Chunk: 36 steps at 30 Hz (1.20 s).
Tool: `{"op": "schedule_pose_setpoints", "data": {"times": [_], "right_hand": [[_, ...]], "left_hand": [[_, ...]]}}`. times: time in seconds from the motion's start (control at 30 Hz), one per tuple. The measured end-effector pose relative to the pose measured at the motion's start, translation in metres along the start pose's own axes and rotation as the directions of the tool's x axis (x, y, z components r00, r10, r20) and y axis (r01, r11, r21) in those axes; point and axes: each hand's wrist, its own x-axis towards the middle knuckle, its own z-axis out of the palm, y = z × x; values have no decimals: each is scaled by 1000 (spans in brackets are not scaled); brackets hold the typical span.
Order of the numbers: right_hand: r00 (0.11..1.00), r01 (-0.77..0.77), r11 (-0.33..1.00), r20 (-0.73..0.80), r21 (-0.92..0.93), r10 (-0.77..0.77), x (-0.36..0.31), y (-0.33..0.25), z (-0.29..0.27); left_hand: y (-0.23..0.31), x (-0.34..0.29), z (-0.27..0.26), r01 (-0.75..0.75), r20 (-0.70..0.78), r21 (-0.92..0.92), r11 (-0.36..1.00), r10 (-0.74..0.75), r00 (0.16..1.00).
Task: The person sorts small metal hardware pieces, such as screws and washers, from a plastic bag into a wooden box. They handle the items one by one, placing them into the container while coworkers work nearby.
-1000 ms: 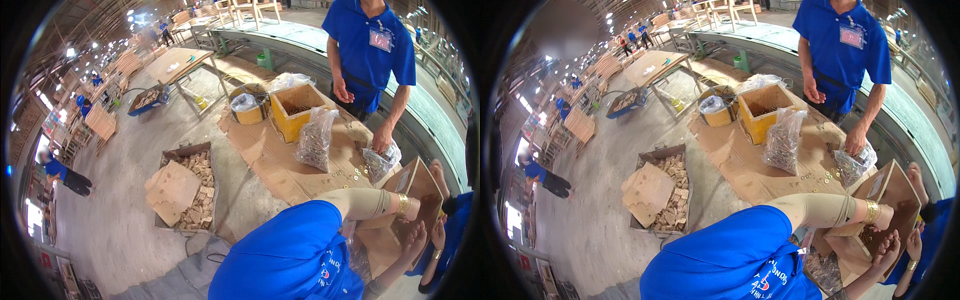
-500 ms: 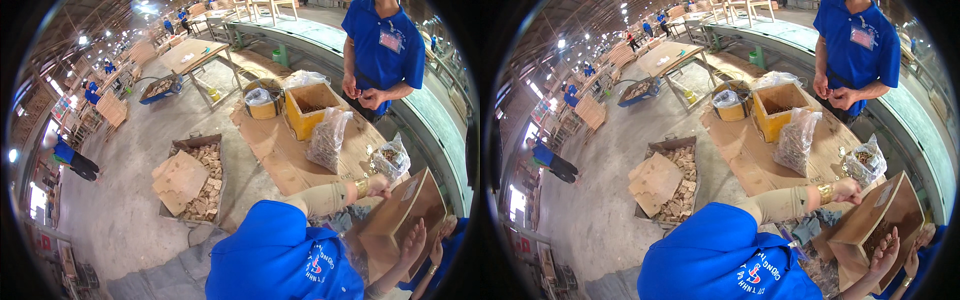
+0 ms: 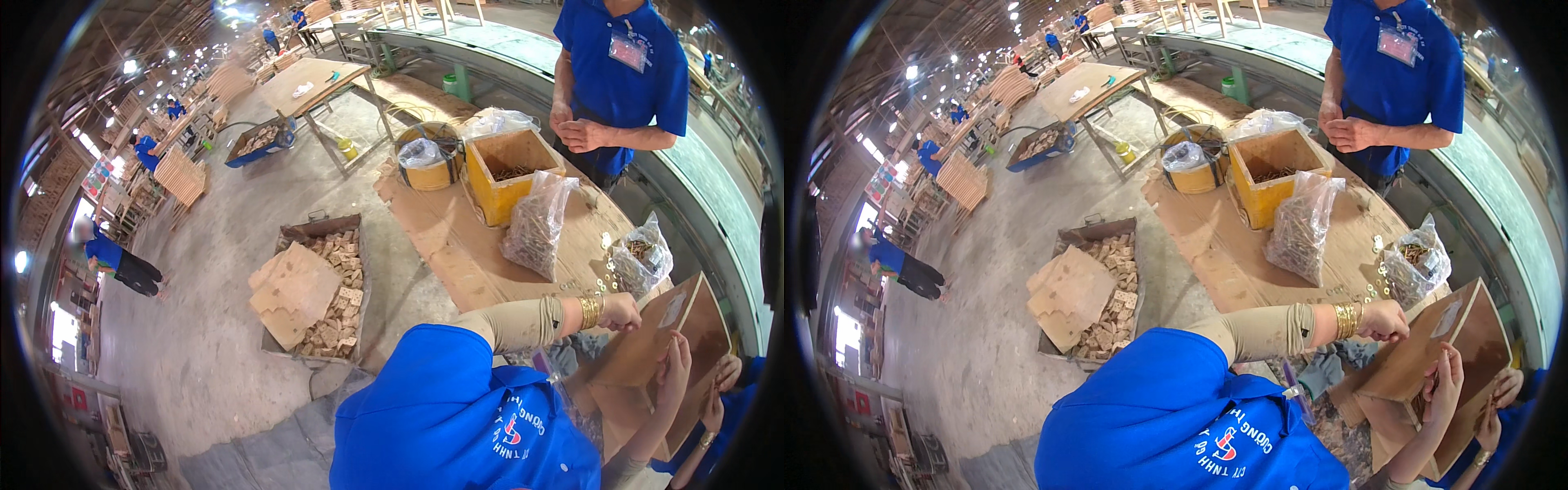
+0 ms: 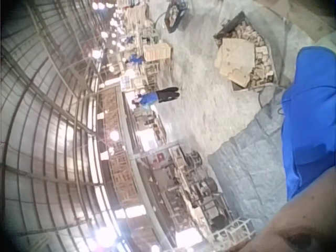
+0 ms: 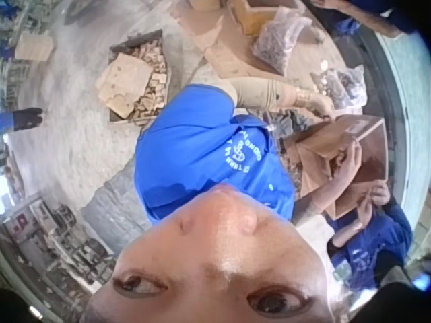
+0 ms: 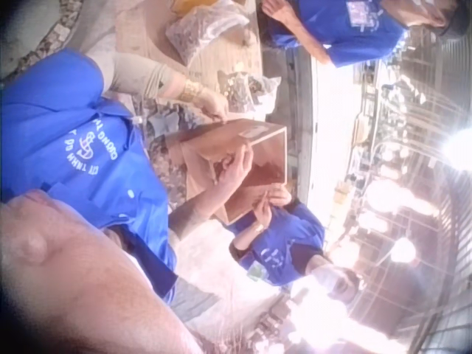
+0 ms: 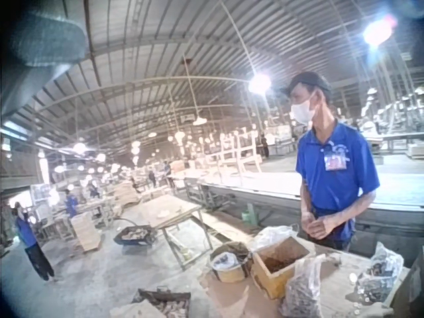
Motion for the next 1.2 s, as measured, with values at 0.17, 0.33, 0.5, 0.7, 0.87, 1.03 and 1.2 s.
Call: {"op": "schedule_pose_setpoints", "data": {"times": [0.17, 0.33, 0.5, 0.7, 0.87, 1.03, 1.2], "right_hand": [[998, -41, 999, -41, 10, 42, -1, -5, 8], [1000, -4, 999, -28, 37, 5, -4, -4, 16], [990, 115, 988, -65, -105, -123, -7, -6, 15], [995, 88, 981, -34, -171, -95, -9, -15, 22], [989, 141, 964, -10, -225, -147, -10, -16, 18], [991, 127, 968, 0, -215, -130, -8, -15, 11], [987, 100, 989, -113, -110, -112, -16, -24, 31]], "left_hand": [[23, -1, 19, -168, 159, -91, 982, 181, 971], [41, -6, 38, -217, 231, -90, 972, 232, 945], [47, -13, 47, -271, 181, -51, 961, 276, 944], [39, -13, 45, -390, 95, 2, 921, 388, 917], [42, -18, 42, -355, 168, -82, 931, 364, 916], [42, -16, 46, -429, 131, -22, 903, 428, 894], [46, -15, 42, -490, 28, 44, 871, 489, 872]]}}
